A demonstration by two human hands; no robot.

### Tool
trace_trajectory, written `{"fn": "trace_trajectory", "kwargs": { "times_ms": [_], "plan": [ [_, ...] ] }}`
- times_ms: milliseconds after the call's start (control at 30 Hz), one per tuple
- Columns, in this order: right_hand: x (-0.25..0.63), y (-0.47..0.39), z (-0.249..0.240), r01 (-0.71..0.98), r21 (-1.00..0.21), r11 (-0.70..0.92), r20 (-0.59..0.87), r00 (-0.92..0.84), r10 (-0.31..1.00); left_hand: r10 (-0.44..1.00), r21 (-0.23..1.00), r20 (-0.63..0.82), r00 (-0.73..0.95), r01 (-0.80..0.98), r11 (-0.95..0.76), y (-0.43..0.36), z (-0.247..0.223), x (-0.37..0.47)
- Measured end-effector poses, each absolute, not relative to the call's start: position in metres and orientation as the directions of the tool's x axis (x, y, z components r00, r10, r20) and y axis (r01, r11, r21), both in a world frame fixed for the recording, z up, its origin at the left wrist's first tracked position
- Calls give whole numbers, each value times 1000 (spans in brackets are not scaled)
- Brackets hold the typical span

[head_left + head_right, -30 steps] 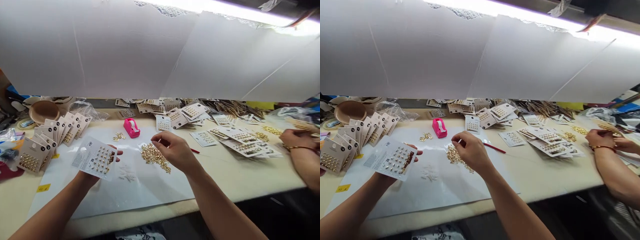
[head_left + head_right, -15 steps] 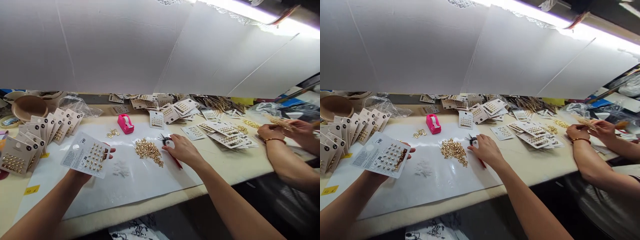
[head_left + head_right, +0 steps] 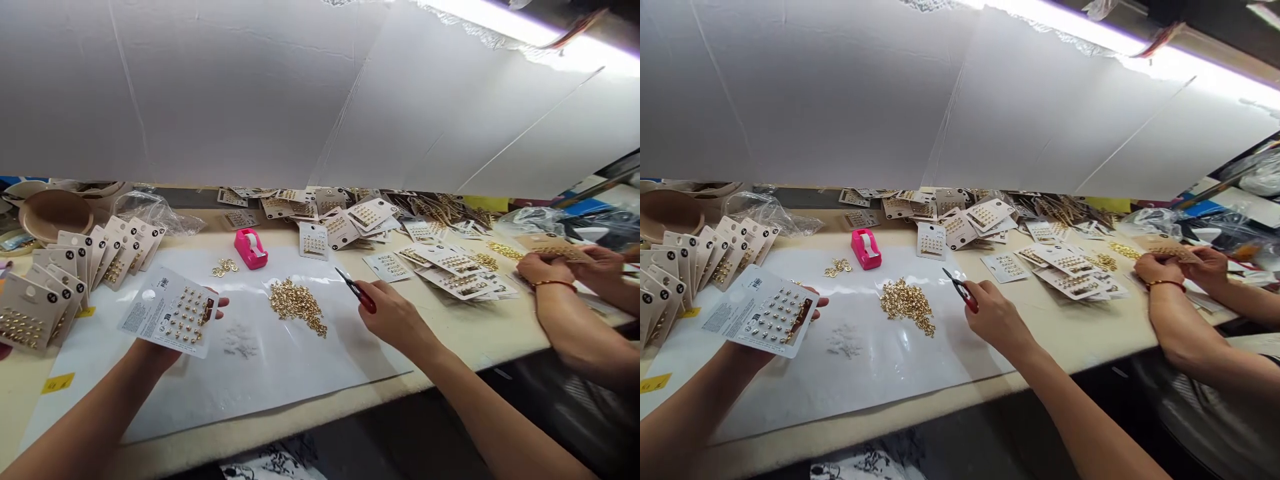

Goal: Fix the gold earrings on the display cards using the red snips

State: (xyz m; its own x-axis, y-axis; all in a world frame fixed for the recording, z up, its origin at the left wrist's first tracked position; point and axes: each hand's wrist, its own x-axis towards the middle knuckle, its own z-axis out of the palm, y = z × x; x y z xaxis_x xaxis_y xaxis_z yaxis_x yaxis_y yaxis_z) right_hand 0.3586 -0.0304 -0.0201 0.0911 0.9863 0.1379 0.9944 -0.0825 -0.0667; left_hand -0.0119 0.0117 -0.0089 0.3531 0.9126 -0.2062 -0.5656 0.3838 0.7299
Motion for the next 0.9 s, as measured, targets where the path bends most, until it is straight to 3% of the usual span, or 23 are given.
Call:
{"fn": "trace_trajectory", "kwargs": {
  "times_ms": [133, 233, 400, 667, 900],
  "plan": [
    [317, -58, -11, 964, -246, 99, -60, -117, 991, 919, 758, -233, 318, -533, 376, 13, -5, -10],
    [293, -68, -10, 977, -182, 112, -135, -138, 981, 915, 776, -246, 319, -501, 384, 13, -5, -10],
    [288, -68, -15, 993, -67, 97, -125, -105, 987, 916, 767, -187, 356, -530, 362, 12, -9, -11],
    [291, -69, -15, 992, -94, 82, -169, -97, 981, 897, 795, -204, 392, -468, 385, 13, -6, -12],
    [330, -47, -13, 989, -81, -120, -71, 115, 991, 925, 764, -155, 347, -551, 335, 11, -8, -11]
  ]
}}
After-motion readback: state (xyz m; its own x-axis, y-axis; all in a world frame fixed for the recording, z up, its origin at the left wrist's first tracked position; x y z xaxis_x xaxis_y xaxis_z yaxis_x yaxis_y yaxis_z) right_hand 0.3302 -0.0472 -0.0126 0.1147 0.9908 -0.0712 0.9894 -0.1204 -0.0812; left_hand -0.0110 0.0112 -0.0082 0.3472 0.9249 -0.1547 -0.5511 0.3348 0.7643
